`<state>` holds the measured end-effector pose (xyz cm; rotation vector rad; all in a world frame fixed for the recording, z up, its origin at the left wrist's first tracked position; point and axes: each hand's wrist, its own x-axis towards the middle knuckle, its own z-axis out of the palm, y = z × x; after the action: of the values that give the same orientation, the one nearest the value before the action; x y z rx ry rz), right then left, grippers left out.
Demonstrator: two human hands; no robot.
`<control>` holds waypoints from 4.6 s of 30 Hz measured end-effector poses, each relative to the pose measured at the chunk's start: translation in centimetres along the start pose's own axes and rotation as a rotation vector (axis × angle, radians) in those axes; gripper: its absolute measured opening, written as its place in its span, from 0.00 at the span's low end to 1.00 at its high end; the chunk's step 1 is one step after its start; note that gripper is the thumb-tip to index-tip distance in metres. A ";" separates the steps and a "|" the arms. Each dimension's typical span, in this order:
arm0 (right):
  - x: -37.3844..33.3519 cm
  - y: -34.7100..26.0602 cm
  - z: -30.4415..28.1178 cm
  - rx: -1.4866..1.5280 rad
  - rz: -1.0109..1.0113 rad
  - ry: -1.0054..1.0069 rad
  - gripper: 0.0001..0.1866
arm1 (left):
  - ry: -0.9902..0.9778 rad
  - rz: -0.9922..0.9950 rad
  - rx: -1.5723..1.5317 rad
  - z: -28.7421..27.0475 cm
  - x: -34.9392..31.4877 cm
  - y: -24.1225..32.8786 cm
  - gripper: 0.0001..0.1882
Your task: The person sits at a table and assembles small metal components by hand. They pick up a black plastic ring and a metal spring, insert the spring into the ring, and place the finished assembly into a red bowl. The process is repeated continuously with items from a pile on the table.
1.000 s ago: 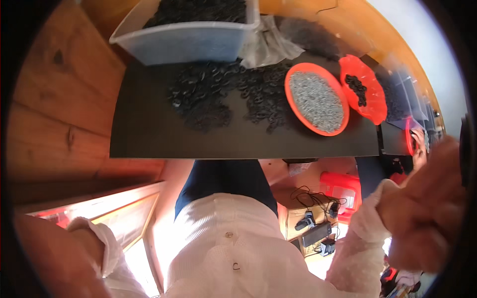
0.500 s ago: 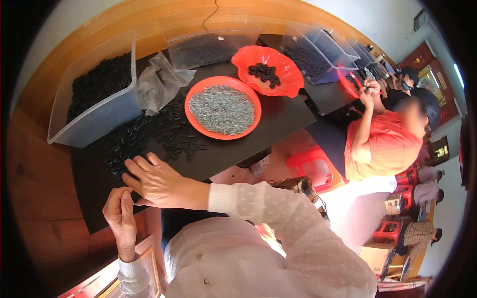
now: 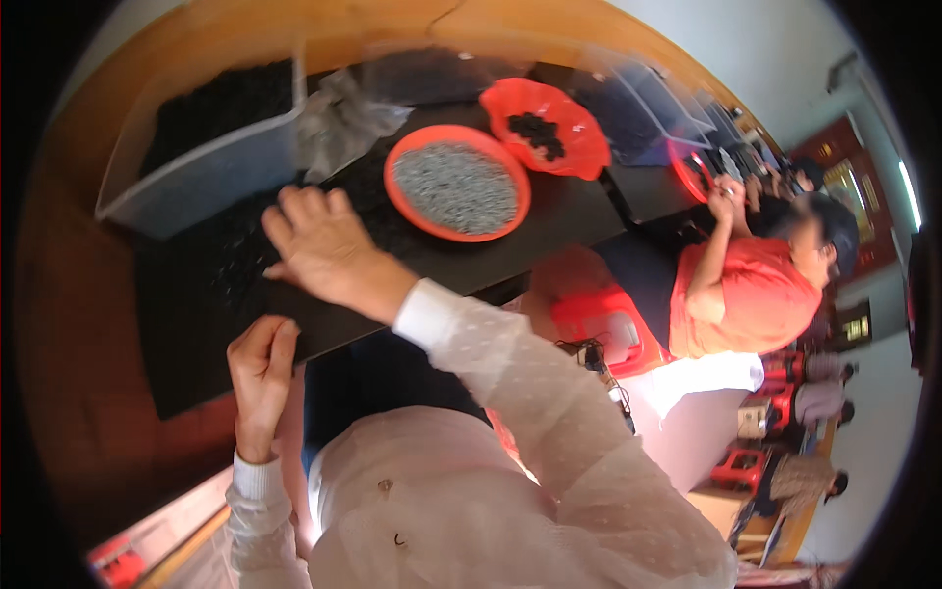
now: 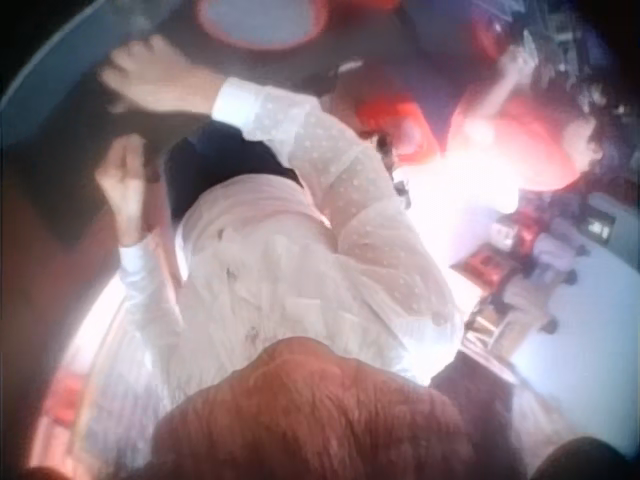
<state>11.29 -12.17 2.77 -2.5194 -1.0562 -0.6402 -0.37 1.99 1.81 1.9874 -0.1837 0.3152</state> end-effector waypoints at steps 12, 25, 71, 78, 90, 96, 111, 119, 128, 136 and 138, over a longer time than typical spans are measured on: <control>-2.9 1.0 -2.6 -0.001 -0.028 -0.211 0.18 | -0.043 0.152 -0.037 1.0 0.7 -0.1 0.06; -1.0 4.0 -3.5 0.117 0.027 -0.306 0.09 | -0.143 0.167 -0.043 1.7 1.5 -0.5 0.07; -1.3 0.6 -3.9 0.785 0.282 -0.229 0.03 | 0.052 0.107 0.219 1.3 2.5 0.8 0.06; -2.4 0.2 -3.2 0.812 0.219 -0.201 0.03 | 0.020 0.165 0.413 0.9 3.6 1.0 0.08; -2.7 -0.1 -3.2 0.953 0.126 -0.055 0.03 | 0.009 -0.390 -0.661 1.1 2.6 0.9 0.12; -3.0 0.1 -3.8 0.930 0.180 -0.188 0.03 | 0.000 -0.302 -0.484 1.5 2.1 1.4 0.09; -3.8 0.2 -5.4 0.804 0.032 -0.201 0.07 | -0.116 -0.646 -0.901 1.2 2.2 2.3 0.08; -4.0 0.8 -6.4 0.658 -0.119 -0.113 0.11 | -0.212 -0.657 -1.241 3.3 1.7 2.8 0.14; -5.0 1.8 -7.5 0.605 0.037 -0.299 0.10 | -0.230 -0.497 -0.503 3.3 2.4 4.0 0.04; -5.7 1.9 -7.8 0.536 0.091 -0.349 0.07 | -0.186 -0.233 -0.303 4.5 2.4 2.6 0.02; -5.5 3.8 -8.3 0.515 0.021 -0.285 0.07 | -0.156 -0.242 -0.283 4.2 2.7 2.4 0.03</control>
<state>8.38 -21.75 6.45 -2.1924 -1.1131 0.0133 2.17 -2.79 3.07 1.7300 -0.0799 -0.0222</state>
